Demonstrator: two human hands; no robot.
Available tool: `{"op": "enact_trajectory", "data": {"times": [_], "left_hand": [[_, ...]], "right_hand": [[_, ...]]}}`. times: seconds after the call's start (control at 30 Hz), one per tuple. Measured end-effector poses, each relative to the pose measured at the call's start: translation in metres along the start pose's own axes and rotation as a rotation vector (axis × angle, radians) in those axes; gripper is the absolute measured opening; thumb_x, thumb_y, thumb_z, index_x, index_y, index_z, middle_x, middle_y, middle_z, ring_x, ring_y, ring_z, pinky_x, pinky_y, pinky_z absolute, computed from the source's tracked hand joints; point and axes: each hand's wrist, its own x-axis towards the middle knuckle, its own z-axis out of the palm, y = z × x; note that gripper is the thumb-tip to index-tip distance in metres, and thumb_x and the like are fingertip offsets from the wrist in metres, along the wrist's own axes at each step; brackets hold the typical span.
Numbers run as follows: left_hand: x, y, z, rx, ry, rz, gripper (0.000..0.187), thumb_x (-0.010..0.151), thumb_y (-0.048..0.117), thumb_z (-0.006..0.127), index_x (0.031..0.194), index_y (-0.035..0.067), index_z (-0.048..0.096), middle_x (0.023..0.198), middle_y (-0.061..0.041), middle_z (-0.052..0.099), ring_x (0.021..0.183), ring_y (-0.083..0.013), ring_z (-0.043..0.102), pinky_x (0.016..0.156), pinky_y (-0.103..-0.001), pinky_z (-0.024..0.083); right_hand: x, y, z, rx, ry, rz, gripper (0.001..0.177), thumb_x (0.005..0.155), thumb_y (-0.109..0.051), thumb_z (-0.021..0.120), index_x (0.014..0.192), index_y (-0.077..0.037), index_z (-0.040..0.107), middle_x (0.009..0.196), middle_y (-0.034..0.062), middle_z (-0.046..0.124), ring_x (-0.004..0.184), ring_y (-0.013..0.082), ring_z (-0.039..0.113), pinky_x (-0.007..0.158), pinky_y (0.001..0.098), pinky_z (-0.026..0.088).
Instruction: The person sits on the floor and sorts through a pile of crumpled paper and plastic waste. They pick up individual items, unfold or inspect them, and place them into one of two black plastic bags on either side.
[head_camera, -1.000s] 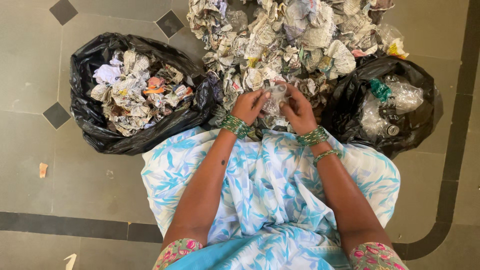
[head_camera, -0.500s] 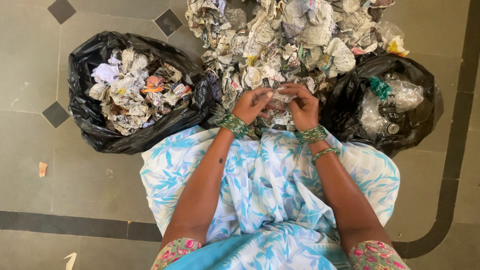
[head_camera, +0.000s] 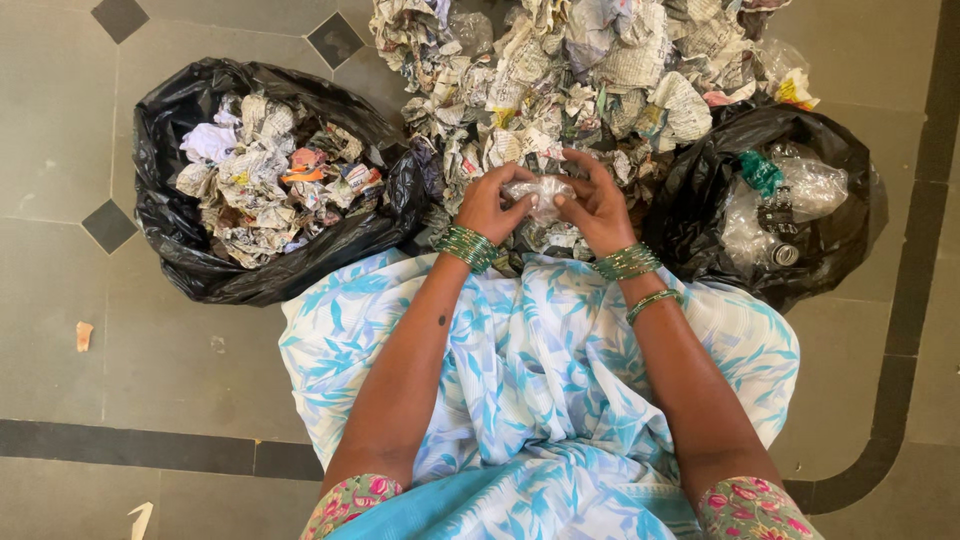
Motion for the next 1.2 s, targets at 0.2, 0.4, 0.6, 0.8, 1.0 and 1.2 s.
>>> {"op": "enact_trajectory", "data": {"times": [0.2,0.4,0.6,0.8,1.0,1.2], "left_hand": [[-0.006,0.0,0.011,0.139,0.051,0.13,0.028,0.079,0.016,0.083,0.103,0.007,0.073,0.106,-0.012,0.075,0.1,-0.0294,0.072,0.09,-0.039,0.057],[-0.008,-0.008,0.023,-0.401,-0.122,-0.093,0.038,0.097,0.03,0.069,0.126,0.006,0.069,0.114,-0.009,0.076,0.101,-0.0216,0.078,0.084,-0.033,0.065],[0.0,-0.026,0.021,-0.801,-0.266,-0.222,0.036,0.106,0.024,0.058,0.136,0.005,0.062,0.123,-0.011,0.072,0.104,-0.0209,0.077,0.083,-0.034,0.067],[-0.002,-0.037,0.031,-0.642,-0.333,-0.134,0.044,0.103,0.027,0.063,0.144,0.011,0.059,0.125,-0.004,0.068,0.105,-0.0122,0.068,0.085,-0.032,0.064],[-0.004,-0.047,0.036,-0.656,-0.376,-0.195,0.048,0.108,0.033,0.06,0.152,0.016,0.057,0.124,-0.005,0.059,0.11,-0.0133,0.066,0.094,-0.033,0.063],[-0.007,-0.039,0.035,-0.645,-0.468,-0.319,0.053,0.103,0.033,0.057,0.153,0.019,0.046,0.132,-0.003,0.062,0.113,-0.0119,0.067,0.089,-0.031,0.064]], "right_hand": [[0.005,0.021,-0.002,-0.217,0.079,-0.067,0.027,0.094,0.008,0.068,0.12,0.004,0.061,0.109,0.0139,0.072,0.095,0.0148,0.071,0.081,0.0293,0.062],[0.006,0.024,-0.013,-0.274,0.202,-0.109,0.019,0.094,0.009,0.065,0.11,0.002,0.058,0.103,0.0105,0.072,0.093,0.0147,0.074,0.079,0.0281,0.065],[0.012,0.031,-0.019,-0.212,0.151,-0.188,0.024,0.093,0.012,0.066,0.112,-0.001,0.058,0.105,0.0084,0.07,0.094,0.0118,0.07,0.081,0.0269,0.061],[0.006,0.034,-0.013,-0.254,0.147,-0.142,0.022,0.092,0.007,0.07,0.108,-0.003,0.059,0.099,0.0042,0.07,0.09,0.008,0.066,0.075,0.0229,0.056],[0.001,0.026,-0.007,-0.323,0.184,-0.151,0.018,0.092,0.003,0.072,0.104,-0.003,0.06,0.095,0.0037,0.069,0.086,0.0066,0.066,0.074,0.023,0.055],[-0.005,0.013,0.001,-0.476,0.225,-0.161,0.014,0.093,0.001,0.072,0.1,-0.001,0.061,0.089,0.0056,0.069,0.081,0.0081,0.066,0.069,0.0247,0.057]]}}
